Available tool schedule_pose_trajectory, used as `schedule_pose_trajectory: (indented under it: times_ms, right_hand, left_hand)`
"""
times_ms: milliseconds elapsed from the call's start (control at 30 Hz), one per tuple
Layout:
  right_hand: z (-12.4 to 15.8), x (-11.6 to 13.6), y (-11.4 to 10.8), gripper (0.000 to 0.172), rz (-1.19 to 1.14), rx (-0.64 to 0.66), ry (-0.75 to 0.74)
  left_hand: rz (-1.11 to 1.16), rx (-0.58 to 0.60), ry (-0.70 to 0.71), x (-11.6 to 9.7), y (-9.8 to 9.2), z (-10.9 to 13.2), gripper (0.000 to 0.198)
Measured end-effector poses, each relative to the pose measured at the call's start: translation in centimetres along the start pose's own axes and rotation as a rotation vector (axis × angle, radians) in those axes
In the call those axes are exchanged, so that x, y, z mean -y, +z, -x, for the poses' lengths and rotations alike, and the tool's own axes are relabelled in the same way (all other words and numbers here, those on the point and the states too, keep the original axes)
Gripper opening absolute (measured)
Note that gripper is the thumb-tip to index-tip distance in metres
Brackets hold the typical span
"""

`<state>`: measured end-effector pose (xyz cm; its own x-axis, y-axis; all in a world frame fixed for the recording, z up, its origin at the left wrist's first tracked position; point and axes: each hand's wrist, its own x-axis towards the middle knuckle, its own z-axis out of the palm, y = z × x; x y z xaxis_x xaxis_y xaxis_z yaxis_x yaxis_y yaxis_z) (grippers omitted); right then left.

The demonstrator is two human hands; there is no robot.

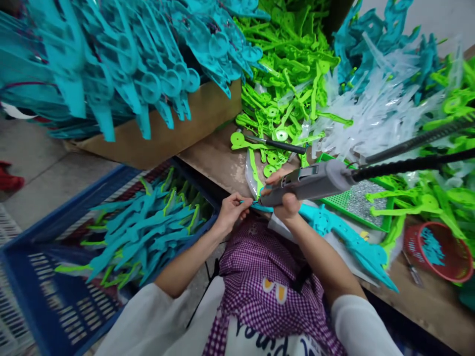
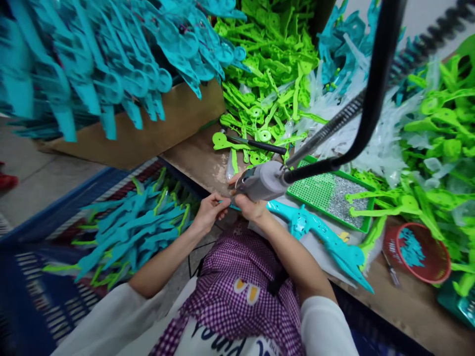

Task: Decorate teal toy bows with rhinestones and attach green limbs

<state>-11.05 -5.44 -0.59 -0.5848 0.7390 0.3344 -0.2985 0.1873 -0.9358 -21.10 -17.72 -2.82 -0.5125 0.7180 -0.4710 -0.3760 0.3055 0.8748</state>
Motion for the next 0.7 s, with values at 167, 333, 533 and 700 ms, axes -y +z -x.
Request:
schedule_pose_trajectory:
  times_ms: [167,333,533,700]
  right_hand:
    - [-0.2,0.7,0.7,0.066,0.008,-0.012,0.04]
    - [-1.2,2.7,1.6,0.059,-0.006,0.018,0.056]
    - [-1.8,4.4,2.3,0.058,0.0,0.069,0.091]
    - [-1.9,3.8,3.0,0.057,-0.049,0.057,0.106]
  left_hand:
    - [0.011,0.003,0.001,-0.1,0.1,0.1,0.046]
    - [0.014,-0.008,-0.005,-0.1,0.2,0.1,0.046]
    - [0.025,-0.017,-0.001,0.0,0.2,0.0,0.046]
    - [0.032,-0.017,-0.011,0.2,-0.1,-0.1,0.047]
